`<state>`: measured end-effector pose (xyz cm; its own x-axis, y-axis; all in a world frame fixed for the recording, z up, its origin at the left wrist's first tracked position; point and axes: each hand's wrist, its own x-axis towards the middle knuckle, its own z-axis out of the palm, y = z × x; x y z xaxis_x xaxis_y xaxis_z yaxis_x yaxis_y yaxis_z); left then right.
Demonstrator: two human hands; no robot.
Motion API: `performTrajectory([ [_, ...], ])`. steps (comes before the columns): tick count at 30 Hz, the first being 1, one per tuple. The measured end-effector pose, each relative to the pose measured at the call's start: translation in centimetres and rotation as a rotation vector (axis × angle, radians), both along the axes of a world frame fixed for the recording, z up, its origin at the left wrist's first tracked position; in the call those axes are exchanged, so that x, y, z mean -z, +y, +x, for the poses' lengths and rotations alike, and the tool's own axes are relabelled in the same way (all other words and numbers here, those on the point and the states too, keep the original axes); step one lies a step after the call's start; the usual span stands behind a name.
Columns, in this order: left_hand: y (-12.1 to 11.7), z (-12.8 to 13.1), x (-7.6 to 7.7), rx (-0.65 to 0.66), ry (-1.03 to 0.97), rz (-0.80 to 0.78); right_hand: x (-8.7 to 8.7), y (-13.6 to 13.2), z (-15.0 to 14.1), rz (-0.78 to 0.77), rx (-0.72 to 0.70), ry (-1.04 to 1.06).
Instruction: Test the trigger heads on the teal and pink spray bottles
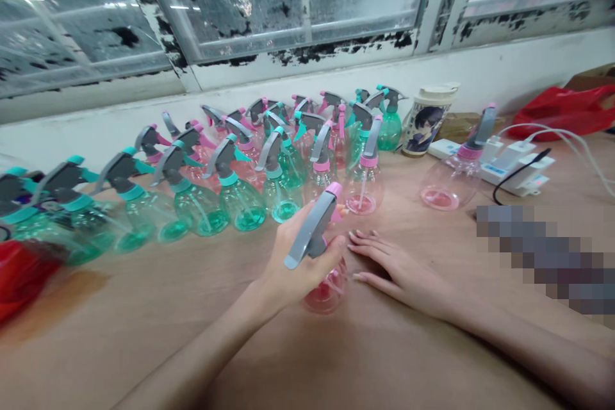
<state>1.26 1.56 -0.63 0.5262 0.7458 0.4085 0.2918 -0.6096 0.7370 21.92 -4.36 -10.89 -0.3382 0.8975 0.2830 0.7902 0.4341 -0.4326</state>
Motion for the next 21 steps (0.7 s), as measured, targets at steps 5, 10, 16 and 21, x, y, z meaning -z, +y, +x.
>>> performTrajectory([
  [5,-0.1,0.1,0.6,0.004,-0.046,0.061,0.0,0.0,0.1,0.001,-0.019,0.035],
  [10,0.0,0.0,0.8,-0.021,-0.016,0.058,0.0,-0.1,0.2,0.002,-0.024,0.045],
  [16,0.1,0.0,1.3,-0.050,0.007,0.045,-0.2,-0.1,0.1,-0.009,-0.021,0.041],
  [21,0.1,-0.1,1.4,-0.039,0.006,0.054,-0.3,-0.1,0.1,-0.006,-0.020,0.053],
])
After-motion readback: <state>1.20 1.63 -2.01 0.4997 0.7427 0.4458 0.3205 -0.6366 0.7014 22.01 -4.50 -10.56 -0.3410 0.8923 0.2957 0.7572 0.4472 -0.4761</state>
